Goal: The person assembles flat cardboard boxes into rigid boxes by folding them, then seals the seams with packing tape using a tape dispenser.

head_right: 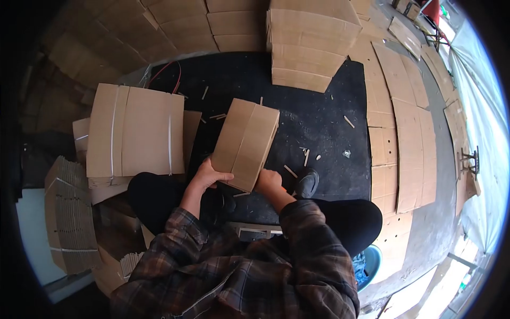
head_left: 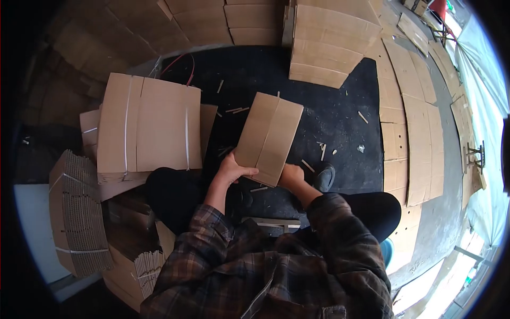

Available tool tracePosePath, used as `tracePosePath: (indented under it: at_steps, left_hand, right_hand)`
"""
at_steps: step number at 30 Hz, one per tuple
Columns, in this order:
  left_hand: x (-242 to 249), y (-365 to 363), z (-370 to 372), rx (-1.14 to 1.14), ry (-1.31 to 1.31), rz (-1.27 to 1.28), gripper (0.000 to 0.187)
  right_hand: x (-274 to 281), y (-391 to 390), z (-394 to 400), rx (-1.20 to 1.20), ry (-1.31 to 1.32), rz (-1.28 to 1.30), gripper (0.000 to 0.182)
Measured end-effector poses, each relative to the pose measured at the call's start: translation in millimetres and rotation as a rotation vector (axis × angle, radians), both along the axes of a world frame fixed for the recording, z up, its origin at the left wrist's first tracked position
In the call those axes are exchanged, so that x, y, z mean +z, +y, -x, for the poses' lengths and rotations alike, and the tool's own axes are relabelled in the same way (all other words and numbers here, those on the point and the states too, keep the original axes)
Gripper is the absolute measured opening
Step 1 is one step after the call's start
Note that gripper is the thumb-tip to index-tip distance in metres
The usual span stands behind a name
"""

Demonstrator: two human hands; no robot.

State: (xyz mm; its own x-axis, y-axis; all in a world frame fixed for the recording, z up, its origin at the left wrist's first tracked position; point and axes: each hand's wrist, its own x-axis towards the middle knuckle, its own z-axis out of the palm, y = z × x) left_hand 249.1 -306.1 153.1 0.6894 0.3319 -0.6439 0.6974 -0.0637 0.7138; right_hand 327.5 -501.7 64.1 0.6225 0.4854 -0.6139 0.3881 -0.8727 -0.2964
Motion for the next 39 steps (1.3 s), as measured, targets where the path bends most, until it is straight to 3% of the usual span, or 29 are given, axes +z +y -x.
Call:
tracePosePath:
  at_steps: [2, 4, 6, 7, 8, 10, 14, 16, 19, 20, 22, 24, 27, 29, 31, 34, 37, 39]
  left_hand:
    - [4, 0, -3, 0.006, 0.081, 0.033, 0.093]
    - [-8, -1, 7, 0.005, 0.169, 0.070, 0.098]
    - [-58, -14, 34, 0.248, -0.086, -0.450, 0.110]
    - [-64, -23, 43, 0.393, -0.119, -0.258, 0.109]
    - [-54, -29, 49, 0.395, -0.121, -0.256, 0.109]
    - [-21, -42, 58, 0.698, 0.005, 0.553, 0.103]
    - [-14, -69, 56, 0.726, 0.053, 0.669, 0.086]
    - [-16, -69, 47, 0.660, -0.166, 0.711, 0.078]
    - [-15, -57, 40, 0.637, -0.025, 0.494, 0.065]
    - [-15, -50, 36, 0.593, 0.048, 0.361, 0.061]
    - [-13, -39, 19, 0.603, -0.107, 0.150, 0.054]
    - [-32, -14, 1, 0.399, -0.203, -0.253, 0.050]
    - [-34, 7, -36, 0.317, -0.243, -0.412, 0.043]
    - [-46, 14, -49, 0.103, -0.281, -0.569, 0.041]
    - [-60, 1, -52, 0.118, -0.271, -0.736, 0.042]
    - [-66, -4, -47, 0.131, -0.219, -0.717, 0.042]
    - [-63, -3, -49, 0.146, -0.204, -0.680, 0.041]
    - [-60, -2, -47, 0.151, -0.187, -0.653, 0.040]
  right_hand:
    - [-20, -3, -2, -0.026, -0.026, 0.031, 0.031]
    - [5, -12, -33, 0.067, -0.048, 0.119, 0.036]
    - [32, -20, -75, -0.025, -0.160, 0.155, 0.051]
    - [43, -25, -95, -0.060, -0.300, 0.094, 0.055]
    - [51, -27, -113, -0.093, -0.438, 0.030, 0.061]
    - [70, -22, -150, -0.037, -0.542, -0.027, 0.069]
    - [95, 2, -172, 0.181, -0.631, 0.063, 0.084]
    - [97, -2, -174, 0.336, -0.528, -0.039, 0.080]
    - [109, -34, -169, 0.498, -0.570, -0.005, 0.074]
    - [116, -42, -165, 0.447, -0.458, 0.110, 0.074]
    - [139, -66, -145, 0.426, -0.382, 0.118, 0.073]
    - [156, -83, -124, 0.403, -0.313, 0.126, 0.071]
    - [157, -103, -98, 0.363, -0.236, 0.147, 0.069]
    - [154, -106, -89, 0.371, -0.134, 0.200, 0.071]
    - [144, -116, -89, 0.358, -0.138, 0.205, 0.071]
    - [162, -120, -103, 0.226, -0.137, 0.233, 0.071]
    - [184, -134, -115, 0.044, -0.463, -0.051, 0.060]
    - [208, -129, -113, -0.047, -0.455, -0.120, 0.059]
